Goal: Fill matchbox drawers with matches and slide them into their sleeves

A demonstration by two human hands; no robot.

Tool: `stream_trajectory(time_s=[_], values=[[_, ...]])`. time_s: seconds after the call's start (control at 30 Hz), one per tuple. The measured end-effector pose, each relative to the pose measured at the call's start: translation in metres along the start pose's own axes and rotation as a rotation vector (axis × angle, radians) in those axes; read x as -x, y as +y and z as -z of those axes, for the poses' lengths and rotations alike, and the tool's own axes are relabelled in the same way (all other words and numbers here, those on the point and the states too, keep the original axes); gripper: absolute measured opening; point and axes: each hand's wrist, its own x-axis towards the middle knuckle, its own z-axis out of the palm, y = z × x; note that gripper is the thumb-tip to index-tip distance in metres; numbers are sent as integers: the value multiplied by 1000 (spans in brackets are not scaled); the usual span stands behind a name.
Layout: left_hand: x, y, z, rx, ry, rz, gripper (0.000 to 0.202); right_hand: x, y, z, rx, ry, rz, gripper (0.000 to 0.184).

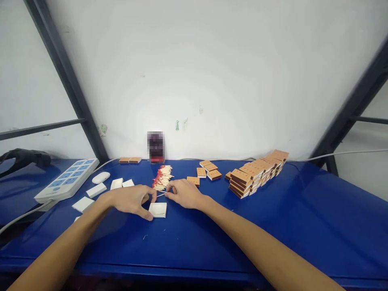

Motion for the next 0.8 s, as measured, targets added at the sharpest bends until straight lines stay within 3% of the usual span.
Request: stream_trajectory(time_s=[0.13, 0.37, 0.6, 0.8], values=[[3, -8, 5, 64, -74, 67, 48, 1, -3, -4, 6, 31, -20, 16], [-2, -8, 2, 79, -41, 47, 43, 2, -3, -3, -12, 6, -78, 12], [-9, 0, -5, -18, 174, -79, 33, 18, 5, 9, 167, -77, -30, 14], [-13, 0, -9, -53, 194, -91, 31, 26, 9, 14, 241, -70, -42, 14]])
